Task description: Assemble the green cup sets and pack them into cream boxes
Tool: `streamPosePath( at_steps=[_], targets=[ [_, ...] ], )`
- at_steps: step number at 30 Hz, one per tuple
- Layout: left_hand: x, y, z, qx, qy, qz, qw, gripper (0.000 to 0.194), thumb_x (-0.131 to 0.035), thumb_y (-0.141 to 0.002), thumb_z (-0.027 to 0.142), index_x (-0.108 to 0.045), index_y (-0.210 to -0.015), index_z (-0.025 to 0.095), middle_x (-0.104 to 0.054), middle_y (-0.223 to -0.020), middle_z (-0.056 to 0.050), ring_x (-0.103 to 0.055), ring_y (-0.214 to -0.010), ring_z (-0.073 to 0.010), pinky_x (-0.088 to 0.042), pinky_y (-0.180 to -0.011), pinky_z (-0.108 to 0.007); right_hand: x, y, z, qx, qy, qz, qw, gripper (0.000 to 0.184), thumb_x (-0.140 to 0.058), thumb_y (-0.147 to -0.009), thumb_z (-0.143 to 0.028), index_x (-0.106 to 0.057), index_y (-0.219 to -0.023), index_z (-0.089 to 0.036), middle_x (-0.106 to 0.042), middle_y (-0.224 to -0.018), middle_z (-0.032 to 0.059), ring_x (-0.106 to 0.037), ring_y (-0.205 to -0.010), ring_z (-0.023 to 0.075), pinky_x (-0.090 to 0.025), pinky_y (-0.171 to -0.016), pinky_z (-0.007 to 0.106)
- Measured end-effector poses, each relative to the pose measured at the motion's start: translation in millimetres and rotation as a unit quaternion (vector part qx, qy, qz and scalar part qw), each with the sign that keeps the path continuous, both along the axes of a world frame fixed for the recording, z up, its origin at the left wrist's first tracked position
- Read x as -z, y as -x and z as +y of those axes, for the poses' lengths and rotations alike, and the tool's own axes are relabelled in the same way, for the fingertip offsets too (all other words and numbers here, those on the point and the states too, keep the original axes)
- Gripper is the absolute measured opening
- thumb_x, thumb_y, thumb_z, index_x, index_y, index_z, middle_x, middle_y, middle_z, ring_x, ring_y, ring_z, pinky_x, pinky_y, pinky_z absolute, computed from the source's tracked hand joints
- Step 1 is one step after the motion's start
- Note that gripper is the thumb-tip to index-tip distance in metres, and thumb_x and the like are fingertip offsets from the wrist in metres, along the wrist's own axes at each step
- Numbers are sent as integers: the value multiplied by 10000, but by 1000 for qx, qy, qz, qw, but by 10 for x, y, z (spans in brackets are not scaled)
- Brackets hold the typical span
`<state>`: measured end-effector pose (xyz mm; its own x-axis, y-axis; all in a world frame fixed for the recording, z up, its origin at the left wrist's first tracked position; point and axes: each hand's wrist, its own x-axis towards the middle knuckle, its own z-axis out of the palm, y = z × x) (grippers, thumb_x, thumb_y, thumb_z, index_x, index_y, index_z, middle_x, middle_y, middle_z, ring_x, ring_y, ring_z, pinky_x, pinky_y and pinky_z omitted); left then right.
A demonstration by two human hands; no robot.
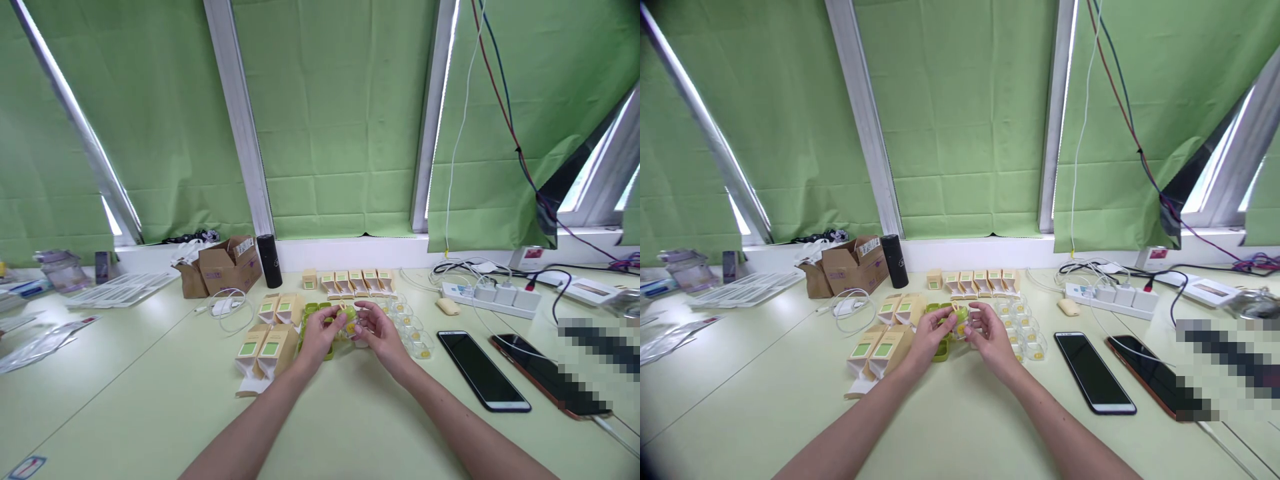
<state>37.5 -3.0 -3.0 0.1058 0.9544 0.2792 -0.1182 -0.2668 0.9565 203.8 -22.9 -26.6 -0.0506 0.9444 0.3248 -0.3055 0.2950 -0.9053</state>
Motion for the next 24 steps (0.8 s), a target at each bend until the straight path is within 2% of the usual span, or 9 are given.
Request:
streamPosePath(
  at_steps=[4, 13, 24],
  targets=[
    [12, 20, 9, 24, -23, 38, 999, 502, -856, -741, 570, -834, -1026, 157, -795, -997, -125, -717, -895, -273, -544, -748, -307, 4, -2, -6, 0, -6, -7, 1000, 521, -905, -725, -358, -692, -1197, -304, -697, -1050, 43, -662, -893, 225, -574, -769, 360],
    [27, 34, 17, 31, -37, 46, 998, 514, -839, -772, 554, -822, -1099, 159, -798, -1104, -143, -729, -993, -305, -557, -832, -337, 3, 7, -39, -6, -37, -53, 998, 463, -822, -836, -399, -672, -1269, -337, -674, -1123, 42, -670, -914, 214, -578, -812, 356],
    [50, 44, 29, 2, -49, 97, 994, 576, -800, -814, 574, -792, -1194, 141, -796, -1152, -145, -726, -1004, -292, -546, -791, -318, 8, -6, -10, -13, -25, -51, 998, 521, -828, -822, -449, -612, -1277, -317, -655, -1093, 36, -671, -899, 202, -554, -779, 341]
  ],
)
